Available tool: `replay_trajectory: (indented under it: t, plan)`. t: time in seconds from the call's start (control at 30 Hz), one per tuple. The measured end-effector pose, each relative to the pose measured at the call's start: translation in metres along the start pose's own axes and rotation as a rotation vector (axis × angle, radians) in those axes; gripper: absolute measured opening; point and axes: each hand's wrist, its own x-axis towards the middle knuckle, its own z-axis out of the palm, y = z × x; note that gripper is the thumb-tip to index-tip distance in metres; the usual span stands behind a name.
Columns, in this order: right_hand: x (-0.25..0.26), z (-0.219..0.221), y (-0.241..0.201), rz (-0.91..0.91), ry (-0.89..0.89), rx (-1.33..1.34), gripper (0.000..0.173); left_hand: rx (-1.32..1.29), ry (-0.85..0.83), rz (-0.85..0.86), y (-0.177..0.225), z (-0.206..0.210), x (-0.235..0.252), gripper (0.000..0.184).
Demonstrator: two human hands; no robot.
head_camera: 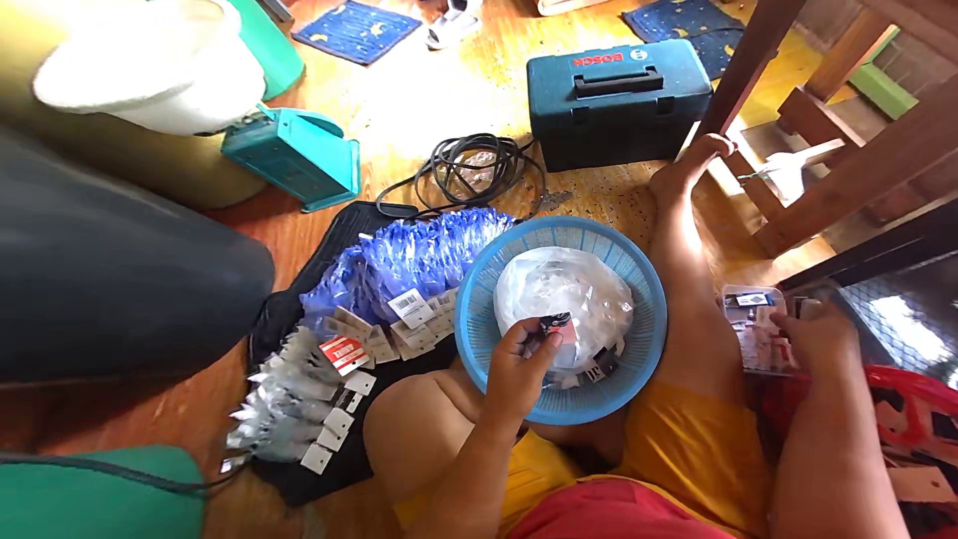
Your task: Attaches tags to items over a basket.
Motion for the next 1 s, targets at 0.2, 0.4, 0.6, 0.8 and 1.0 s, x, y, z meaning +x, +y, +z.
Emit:
replay_trajectory:
  t: [0.2,0.4,0.6,0.8,1.0]
  plan:
    - [-0.052,0.005,-0.062,-0.345,-0.203,0.239,0.043,0.151,-0.007,-0.007,0.010,0.011,-0.003,0.045]
    - [-0.106,0.041,-0.106,-1.087,-0.573,0.286,0.025,0.348,-0.179,-0.017,0.027,0.013,-0.008,0.022]
    - [-0.137,0.063,-0.138,-1.303,-0.538,0.038,0.025,0.348,-0.257,0.040,0.029,0.008,-0.014,0.032]
    - [-0.146,0.071,-0.144,-1.375,-0.450,-0.013,0.022,0.228,-0.263,-0.004,0.031,0.011,-0.017,0.037]
    - [-0.141,0.075,-0.135,-1.219,-0.358,0.137,0.020,0.215,-0.231,-0.092,0.033,0.011,-0.012,0.041]
